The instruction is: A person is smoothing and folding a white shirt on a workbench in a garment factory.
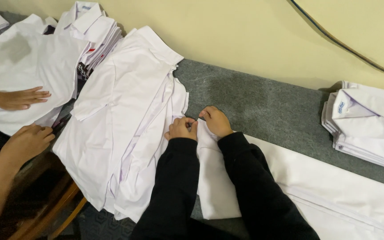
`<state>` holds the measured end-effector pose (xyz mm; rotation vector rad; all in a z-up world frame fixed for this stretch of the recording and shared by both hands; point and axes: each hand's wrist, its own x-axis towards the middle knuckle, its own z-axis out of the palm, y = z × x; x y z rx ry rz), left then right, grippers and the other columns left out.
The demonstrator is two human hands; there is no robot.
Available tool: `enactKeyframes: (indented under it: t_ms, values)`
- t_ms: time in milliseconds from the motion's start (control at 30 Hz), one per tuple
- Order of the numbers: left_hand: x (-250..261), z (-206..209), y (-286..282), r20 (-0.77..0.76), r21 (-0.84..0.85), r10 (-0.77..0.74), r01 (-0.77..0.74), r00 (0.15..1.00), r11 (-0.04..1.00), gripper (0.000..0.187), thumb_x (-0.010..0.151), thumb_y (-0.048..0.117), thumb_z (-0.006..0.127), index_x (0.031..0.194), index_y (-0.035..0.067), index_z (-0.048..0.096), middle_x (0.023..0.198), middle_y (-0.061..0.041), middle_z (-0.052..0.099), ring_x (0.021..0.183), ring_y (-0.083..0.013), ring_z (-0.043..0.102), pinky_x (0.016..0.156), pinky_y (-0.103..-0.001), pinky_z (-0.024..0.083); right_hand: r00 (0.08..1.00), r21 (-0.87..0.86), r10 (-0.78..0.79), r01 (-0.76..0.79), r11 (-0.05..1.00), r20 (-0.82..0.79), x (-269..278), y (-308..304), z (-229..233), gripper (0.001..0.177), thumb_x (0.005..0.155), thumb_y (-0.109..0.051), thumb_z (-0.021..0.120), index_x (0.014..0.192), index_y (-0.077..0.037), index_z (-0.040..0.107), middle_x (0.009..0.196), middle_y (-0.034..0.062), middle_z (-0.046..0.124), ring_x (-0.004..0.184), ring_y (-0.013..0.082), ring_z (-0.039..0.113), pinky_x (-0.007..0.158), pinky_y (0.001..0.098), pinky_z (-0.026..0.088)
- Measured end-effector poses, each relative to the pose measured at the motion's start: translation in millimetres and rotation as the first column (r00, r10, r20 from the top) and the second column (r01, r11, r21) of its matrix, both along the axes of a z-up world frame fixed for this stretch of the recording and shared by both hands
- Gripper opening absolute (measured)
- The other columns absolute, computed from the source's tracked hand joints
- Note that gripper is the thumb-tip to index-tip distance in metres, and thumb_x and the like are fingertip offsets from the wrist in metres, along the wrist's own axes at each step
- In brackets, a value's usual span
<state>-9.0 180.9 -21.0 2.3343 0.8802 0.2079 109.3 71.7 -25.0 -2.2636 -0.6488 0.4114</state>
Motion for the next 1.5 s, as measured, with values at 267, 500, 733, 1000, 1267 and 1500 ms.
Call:
enactKeyframes:
  t_ms: [267,500,733,1000,1267,1500]
  values:
    - [-4.5,17.9,-5.2,-0.009,0.020,0.005,-0.004,1.000,1.000,0.040,0.101,0.062,0.049,0.096,0.027,0.068,0.105,0.005,0.059,0.115,-0.0212,0.057,0.105,-0.047,0.037,0.995,0.061,0.076,-0.073,0.995,-0.060,-11.8,-17.2,48.1,0.024,0.104,-0.021,0.054,0.118,-0.009,0.071,0.115,0.0182,0.072,0.116,0.0396,0.066,0.096,0.0496,0.054]
    - [6.1,-9.2,15.4,0.088,-0.004,0.033,-0.033,0.996,0.999,0.047,0.107,0.058,0.036,0.095,0.025,0.068,0.105,-0.002,0.062,0.110,-0.0271,0.062,0.101,-0.048,0.043,0.997,-0.228,0.074,-0.067,0.971,0.022,-21.0,-61.3,119.8,0.027,0.096,-0.019,0.066,0.119,-0.005,0.071,0.118,0.0201,0.073,0.116,0.0399,0.068,0.094,0.0505,0.055]
    - [2.9,17.4,-1.2,-0.088,0.194,-0.051,0.068,0.995,0.979,0.058,0.101,0.070,0.039,0.096,0.021,0.070,0.115,-0.003,0.064,0.125,-0.0288,0.057,0.108,-0.052,0.041,0.986,-0.381,0.131,-0.161,0.911,-0.103,19.7,-63.8,35.0,0.030,0.087,-0.029,0.073,0.115,-0.019,0.076,0.116,0.0059,0.077,0.114,0.0290,0.071,0.093,0.0428,0.058]
    - [19.8,-16.1,-3.3,-0.143,0.197,-0.037,0.065,0.989,0.978,0.036,0.099,0.054,0.058,0.105,0.019,0.067,0.126,-0.005,0.059,0.130,-0.0283,0.051,0.109,-0.052,0.039,0.983,-0.397,0.155,-0.181,0.900,-0.097,20.6,-64.5,29.9,0.031,0.088,-0.023,0.073,0.118,-0.015,0.077,0.114,0.0096,0.078,0.108,0.0292,0.074,0.089,0.0416,0.059]
    - [21.9,27.8,-10.7,-0.238,0.125,-0.040,0.071,0.971,0.990,0.043,0.105,0.055,0.042,0.114,0.022,0.069,0.128,-0.003,0.059,0.134,-0.0265,0.046,0.114,-0.053,0.029,0.982,-0.411,0.159,-0.185,0.893,-0.098,18.5,-63.3,33.1,0.029,0.089,-0.019,0.071,0.116,-0.013,0.078,0.115,0.0112,0.077,0.110,0.0304,0.073,0.090,0.0420,0.059]
    - [31.1,0.7,-14.6,-0.172,0.230,-0.032,0.072,0.985,0.971,0.038,0.105,0.051,0.044,0.112,0.020,0.065,0.115,-0.002,0.060,0.123,-0.0264,0.050,0.106,-0.052,0.032,0.981,-0.406,0.164,-0.193,0.893,-0.106,20.9,-60.7,23.4,0.029,0.092,-0.016,0.068,0.118,-0.010,0.077,0.116,0.0144,0.077,0.109,0.0316,0.073,0.088,0.0419,0.060]
